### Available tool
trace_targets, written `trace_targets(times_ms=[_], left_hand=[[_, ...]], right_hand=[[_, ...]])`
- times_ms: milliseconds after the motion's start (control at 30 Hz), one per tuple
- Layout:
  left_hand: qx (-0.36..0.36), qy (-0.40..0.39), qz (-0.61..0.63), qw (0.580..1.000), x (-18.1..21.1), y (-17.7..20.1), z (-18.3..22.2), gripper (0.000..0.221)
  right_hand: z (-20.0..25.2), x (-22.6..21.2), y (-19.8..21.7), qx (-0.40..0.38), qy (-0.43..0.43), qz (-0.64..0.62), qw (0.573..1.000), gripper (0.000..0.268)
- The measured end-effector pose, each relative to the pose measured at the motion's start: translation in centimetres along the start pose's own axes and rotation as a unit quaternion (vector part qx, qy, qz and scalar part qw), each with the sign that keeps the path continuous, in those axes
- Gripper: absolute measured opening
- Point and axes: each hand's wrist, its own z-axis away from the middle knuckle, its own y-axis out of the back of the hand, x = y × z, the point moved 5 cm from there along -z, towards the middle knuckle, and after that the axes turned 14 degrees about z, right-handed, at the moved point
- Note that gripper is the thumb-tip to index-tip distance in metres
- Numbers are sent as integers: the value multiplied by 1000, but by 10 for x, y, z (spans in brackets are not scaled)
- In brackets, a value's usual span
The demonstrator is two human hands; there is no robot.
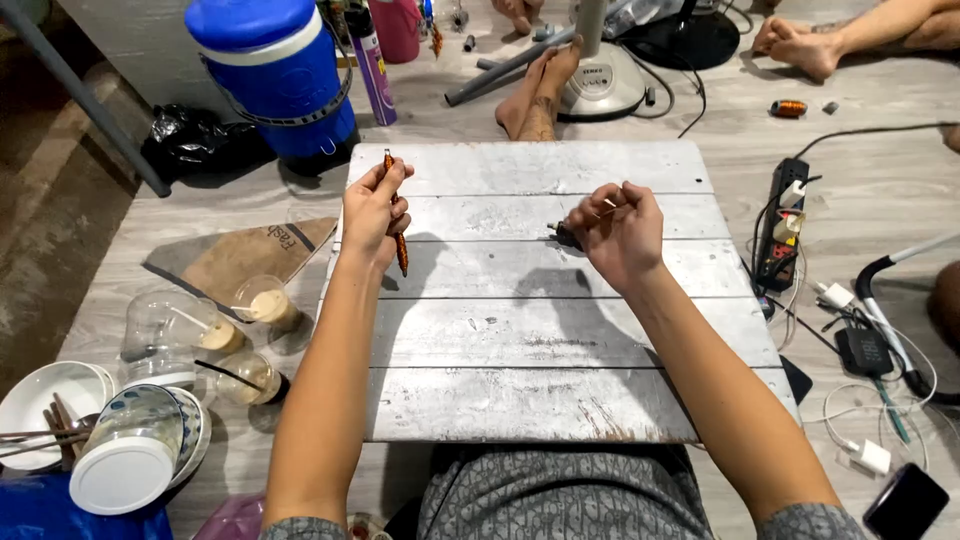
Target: The person inspects a motor rotor and small electronic components on a low table.
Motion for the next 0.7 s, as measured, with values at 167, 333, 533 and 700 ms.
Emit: trace_targets(times_ms=[167,333,533,700], left_hand=[[-8,-5,17,1000,3,4,-1,19],[5,-11,11,1000,6,11,-6,21],[43,-21,5,999,21,21,0,21],[87,-75,-106,988,42,29,-1,19]], right_hand=[[7,-14,-11,62,-31,-15,997,51],[-14,-2,34,22,16,-58,998,45],[1,-37,29,160,32,-81,983,45],[-12,-46,56,78,108,-141,981,37]])
